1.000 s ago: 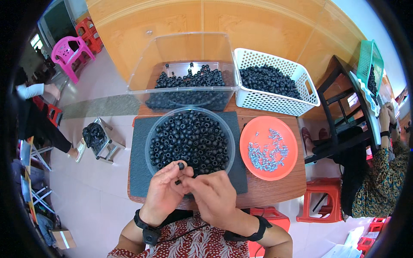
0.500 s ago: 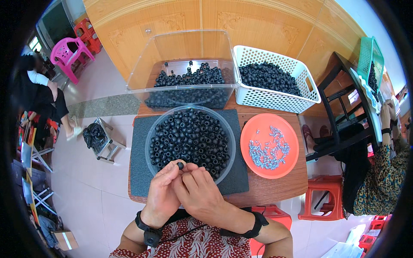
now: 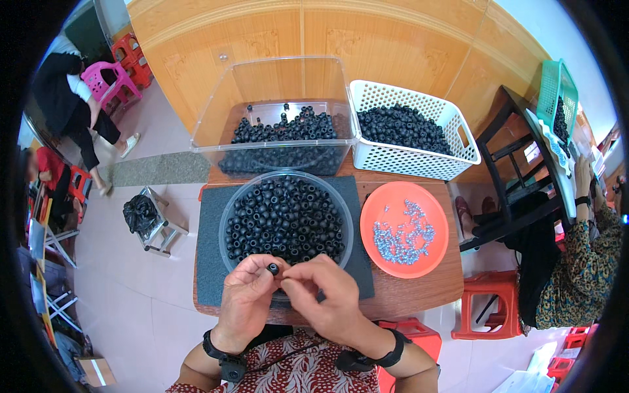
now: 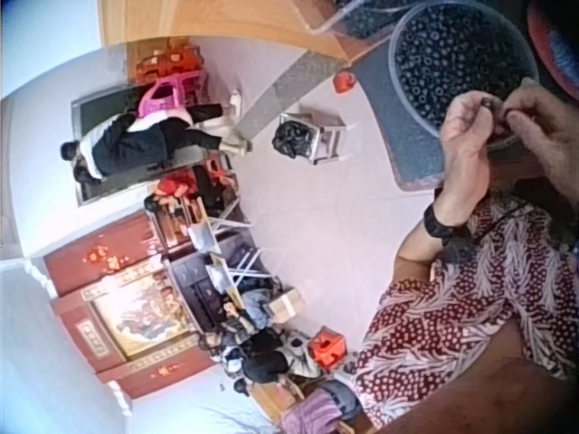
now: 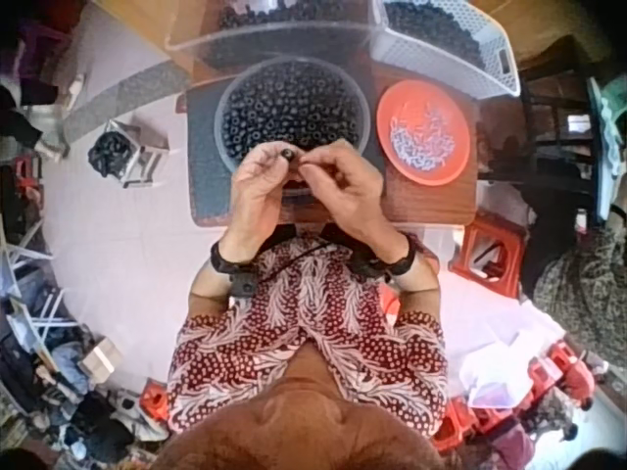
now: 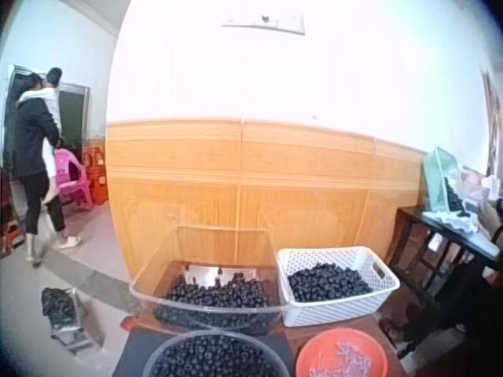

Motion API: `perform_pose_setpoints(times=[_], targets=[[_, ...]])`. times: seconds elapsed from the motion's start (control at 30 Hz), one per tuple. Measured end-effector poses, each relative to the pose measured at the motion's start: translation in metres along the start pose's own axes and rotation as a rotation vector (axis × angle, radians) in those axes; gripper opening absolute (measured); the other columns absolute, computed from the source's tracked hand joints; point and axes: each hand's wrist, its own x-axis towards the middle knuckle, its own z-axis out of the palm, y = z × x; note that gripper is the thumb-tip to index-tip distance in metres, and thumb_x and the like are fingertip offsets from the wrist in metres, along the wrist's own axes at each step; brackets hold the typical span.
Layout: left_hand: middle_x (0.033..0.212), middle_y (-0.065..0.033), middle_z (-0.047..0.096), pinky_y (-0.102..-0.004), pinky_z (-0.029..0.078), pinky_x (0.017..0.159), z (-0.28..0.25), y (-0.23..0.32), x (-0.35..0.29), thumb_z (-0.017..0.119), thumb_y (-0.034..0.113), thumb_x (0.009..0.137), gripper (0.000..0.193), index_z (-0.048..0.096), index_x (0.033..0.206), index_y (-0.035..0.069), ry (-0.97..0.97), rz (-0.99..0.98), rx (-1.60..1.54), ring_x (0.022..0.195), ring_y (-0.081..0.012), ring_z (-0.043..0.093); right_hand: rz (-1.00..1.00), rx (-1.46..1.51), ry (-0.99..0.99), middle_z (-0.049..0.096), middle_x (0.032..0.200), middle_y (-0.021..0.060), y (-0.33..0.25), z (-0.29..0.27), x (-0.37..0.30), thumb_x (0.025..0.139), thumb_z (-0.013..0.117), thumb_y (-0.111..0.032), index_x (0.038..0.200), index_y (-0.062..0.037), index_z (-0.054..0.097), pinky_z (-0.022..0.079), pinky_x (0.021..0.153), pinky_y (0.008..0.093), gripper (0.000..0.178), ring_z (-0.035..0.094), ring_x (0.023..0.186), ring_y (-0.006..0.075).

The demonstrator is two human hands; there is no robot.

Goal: Sorting and inspecting small black plastic manufacturing components from a large container into a small tray.

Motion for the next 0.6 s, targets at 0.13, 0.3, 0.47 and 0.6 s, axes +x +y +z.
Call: perform_pose_setpoints(times=[0.13,0.3,0.47,0.6], targets=[[0.096,-0.0115,0.063,-0.0309,0.047,0.079,0.001,0.002,-0.004,0.066,0.013,0.086,0.024,0.059,0.104,-0.002,-0.019,-0.097,0.004,0.086,-0.0193,0.059,0.271,0.454,0.039,0.061,0.084,0.0055,-0.004,-0.005,0.006,0.088,0.061,-0.001,0.097,0.0039,0.063,0.049,0.062,0.0233,0.010,0.061,0.072,0.0100],[0.093,-0.0113,0.063,-0.0311,0.047,0.074,0.002,0.002,-0.005,0.066,0.010,0.085,0.026,0.059,0.106,-0.004,-0.039,-0.140,-0.025,0.081,-0.0196,0.060,0.370,0.675,0.014,0.060,0.085,0.0064,0.001,-0.003,0.002,0.090,0.057,0.002,0.097,0.0084,0.062,0.052,0.066,0.0261,0.011,0.063,0.073,0.0139],[0.092,-0.0123,0.063,-0.0324,0.048,0.073,0.000,0.001,-0.005,0.065,0.009,0.086,0.025,0.059,0.107,-0.004,-0.060,-0.152,-0.051,0.079,-0.0199,0.060,0.302,0.562,-0.018,0.060,0.083,0.0043,0.011,-0.004,-0.003,0.089,0.060,0.000,0.100,0.0058,0.064,0.046,0.064,0.0219,0.014,0.058,0.072,0.0093],[0.088,-0.0130,0.064,-0.0346,0.048,0.072,0.000,0.002,-0.005,0.062,0.008,0.087,0.023,0.059,0.107,-0.004,-0.083,-0.194,-0.108,0.074,-0.0209,0.061,0.187,0.404,-0.056,0.061,0.081,0.0036,0.015,-0.009,-0.003,0.088,0.062,-0.003,0.100,0.0036,0.066,0.042,0.062,0.0222,0.014,0.053,0.071,0.0082]])
